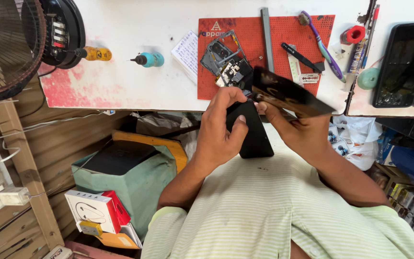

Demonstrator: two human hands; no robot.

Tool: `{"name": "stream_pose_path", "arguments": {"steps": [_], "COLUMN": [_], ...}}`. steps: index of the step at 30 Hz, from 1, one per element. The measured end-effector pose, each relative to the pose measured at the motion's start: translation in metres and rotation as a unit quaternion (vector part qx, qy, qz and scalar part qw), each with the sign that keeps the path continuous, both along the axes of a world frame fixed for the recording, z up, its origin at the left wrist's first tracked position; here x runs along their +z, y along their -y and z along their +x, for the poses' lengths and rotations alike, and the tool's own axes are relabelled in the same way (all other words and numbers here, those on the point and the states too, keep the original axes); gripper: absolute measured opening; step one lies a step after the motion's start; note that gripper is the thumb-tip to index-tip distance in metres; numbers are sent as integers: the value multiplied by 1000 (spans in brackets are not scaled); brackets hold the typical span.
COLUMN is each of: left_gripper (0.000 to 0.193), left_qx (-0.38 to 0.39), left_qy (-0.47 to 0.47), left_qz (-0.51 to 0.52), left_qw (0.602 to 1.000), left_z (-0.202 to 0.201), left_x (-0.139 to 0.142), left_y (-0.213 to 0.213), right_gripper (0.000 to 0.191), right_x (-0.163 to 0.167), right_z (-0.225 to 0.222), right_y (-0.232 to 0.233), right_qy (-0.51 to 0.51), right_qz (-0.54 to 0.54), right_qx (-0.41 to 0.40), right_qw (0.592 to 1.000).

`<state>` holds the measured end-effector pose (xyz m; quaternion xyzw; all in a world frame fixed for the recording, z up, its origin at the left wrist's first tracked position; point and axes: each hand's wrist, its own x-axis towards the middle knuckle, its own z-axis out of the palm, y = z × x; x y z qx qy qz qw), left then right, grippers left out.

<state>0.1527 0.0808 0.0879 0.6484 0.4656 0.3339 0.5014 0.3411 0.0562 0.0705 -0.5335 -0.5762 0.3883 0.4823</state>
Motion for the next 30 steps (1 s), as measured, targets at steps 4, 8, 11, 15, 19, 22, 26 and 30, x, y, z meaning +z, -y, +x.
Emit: {"name": "stream_pose_path", "arguments": {"steps": [4, 8, 11, 15, 19, 22, 26, 30], "left_gripper": [34, 34, 34, 35, 36, 36, 34, 32], "left_qx": [1, 1, 3, 2, -1, 0, 1, -4], "left_qy": [-1, -7, -9, -15, -15, -21, 3, 12], "left_qz": [1, 8, -1, 4, 17, 14, -11, -38], "left_qw": [1000, 1000, 1000, 1000, 1000, 1000, 1000, 999], "left_z": [0, 0, 1, 1, 1, 1, -2, -3], "left_x": [-1, -1, -1, 0, 0, -1, -1, 0], "left_y": [1, 0, 0, 0, 0, 1, 1, 1], "right_gripper": [17, 17, 19, 18, 19, 23, 29, 22], "right_x": [3, 3, 2, -1, -3, -1, 4, 0], "right_z": [1, 0, 0, 1, -1, -5, -2, 14], "right_y": [0, 2, 4, 5, 7, 9, 6, -9], "right_qy": [64, 38, 25, 37, 132, 236, 170, -30], "right_qz": [48, -7, -38, -29, 39, 124, 19, -104], "right_qx": [-5, -12, -16, -17, -27, -37, 5, 67], "right_qw": [997, 999, 999, 999, 990, 963, 985, 992]}}
